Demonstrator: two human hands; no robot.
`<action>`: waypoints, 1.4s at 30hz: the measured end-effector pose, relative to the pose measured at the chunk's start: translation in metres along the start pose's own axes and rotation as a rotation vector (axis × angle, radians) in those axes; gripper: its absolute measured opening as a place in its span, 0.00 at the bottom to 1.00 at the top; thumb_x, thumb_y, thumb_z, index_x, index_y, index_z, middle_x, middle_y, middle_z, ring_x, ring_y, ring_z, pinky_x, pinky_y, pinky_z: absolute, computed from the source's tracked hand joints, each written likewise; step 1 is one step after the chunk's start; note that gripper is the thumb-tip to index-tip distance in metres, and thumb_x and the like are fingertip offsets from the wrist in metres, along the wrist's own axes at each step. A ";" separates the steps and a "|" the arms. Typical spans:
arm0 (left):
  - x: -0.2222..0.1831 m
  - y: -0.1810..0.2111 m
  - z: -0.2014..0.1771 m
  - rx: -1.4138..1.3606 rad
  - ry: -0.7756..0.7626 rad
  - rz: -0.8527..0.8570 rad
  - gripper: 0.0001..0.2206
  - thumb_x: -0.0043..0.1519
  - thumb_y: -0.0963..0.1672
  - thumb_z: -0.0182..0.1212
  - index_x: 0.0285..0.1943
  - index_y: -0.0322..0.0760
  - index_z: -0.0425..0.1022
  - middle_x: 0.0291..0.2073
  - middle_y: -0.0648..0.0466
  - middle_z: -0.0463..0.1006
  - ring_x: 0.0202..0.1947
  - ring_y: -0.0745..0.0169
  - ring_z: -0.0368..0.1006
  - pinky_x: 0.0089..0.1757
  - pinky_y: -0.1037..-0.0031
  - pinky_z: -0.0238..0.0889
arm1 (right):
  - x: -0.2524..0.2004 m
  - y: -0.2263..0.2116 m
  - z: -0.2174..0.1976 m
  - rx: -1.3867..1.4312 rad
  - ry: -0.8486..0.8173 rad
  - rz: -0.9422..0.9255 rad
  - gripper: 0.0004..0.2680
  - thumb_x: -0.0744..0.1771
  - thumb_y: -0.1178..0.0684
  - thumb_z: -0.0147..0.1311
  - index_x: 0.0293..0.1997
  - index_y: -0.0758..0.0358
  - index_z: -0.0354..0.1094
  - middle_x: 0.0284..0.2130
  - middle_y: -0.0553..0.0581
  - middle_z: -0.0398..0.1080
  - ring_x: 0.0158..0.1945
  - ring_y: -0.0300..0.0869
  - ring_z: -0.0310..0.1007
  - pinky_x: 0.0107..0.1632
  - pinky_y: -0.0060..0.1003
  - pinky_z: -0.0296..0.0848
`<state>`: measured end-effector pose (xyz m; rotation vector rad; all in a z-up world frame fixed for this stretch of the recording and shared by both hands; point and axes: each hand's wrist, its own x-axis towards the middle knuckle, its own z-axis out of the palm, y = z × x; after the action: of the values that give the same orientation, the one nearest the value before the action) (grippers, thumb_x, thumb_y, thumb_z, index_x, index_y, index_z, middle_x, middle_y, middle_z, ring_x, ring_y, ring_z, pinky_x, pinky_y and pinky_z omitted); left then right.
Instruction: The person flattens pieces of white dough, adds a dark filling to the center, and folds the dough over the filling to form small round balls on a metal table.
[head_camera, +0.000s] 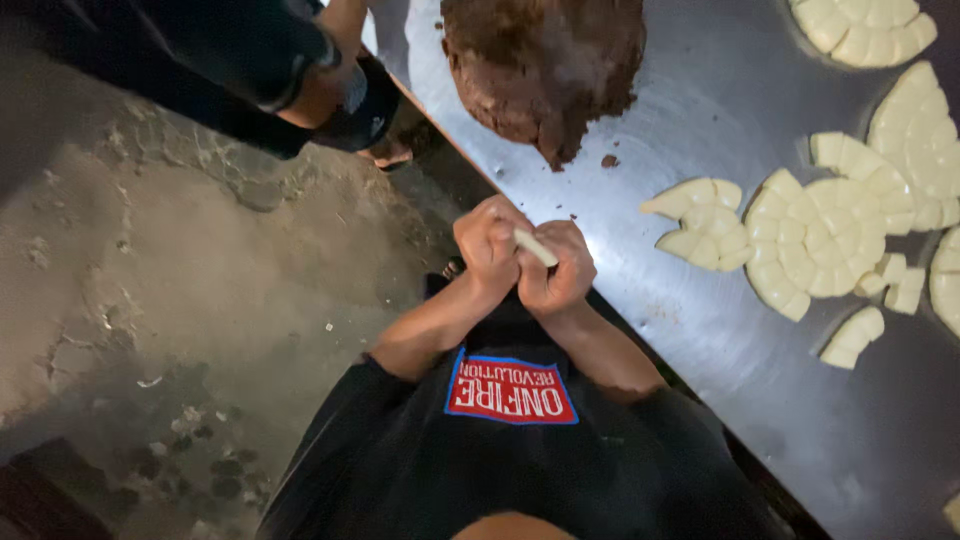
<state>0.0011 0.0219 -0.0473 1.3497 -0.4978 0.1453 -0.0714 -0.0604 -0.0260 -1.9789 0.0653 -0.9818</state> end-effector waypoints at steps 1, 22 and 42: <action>-0.003 -0.009 -0.004 0.050 -0.005 -0.079 0.27 0.73 0.55 0.47 0.28 0.32 0.73 0.22 0.50 0.74 0.23 0.64 0.69 0.30 0.75 0.62 | 0.000 0.004 0.009 0.008 0.024 0.031 0.06 0.71 0.56 0.56 0.43 0.68 0.63 0.32 0.63 0.71 0.34 0.50 0.72 0.39 0.40 0.71; -0.029 -0.131 -0.013 -0.380 0.141 -1.214 0.31 0.72 0.54 0.41 0.68 0.20 0.65 0.58 0.39 0.76 0.55 0.49 0.76 0.57 0.61 0.69 | 0.031 0.196 -0.070 -0.342 -0.562 0.005 0.19 0.68 0.70 0.46 0.70 0.77 0.59 0.71 0.73 0.56 0.75 0.63 0.55 0.76 0.56 0.54; -0.020 -0.085 -0.079 -0.714 0.313 -1.152 0.23 0.72 0.49 0.48 0.66 0.24 0.67 0.59 0.44 0.76 0.59 0.51 0.74 0.61 0.61 0.65 | -0.014 0.275 -0.051 -0.448 -0.348 0.087 0.08 0.69 0.65 0.56 0.51 0.76 0.76 0.51 0.72 0.75 0.58 0.58 0.75 0.60 0.45 0.76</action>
<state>0.0360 0.0820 -0.1425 0.7143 0.5040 -0.7023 -0.0284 -0.2543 -0.2237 -2.5088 0.1892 -0.5858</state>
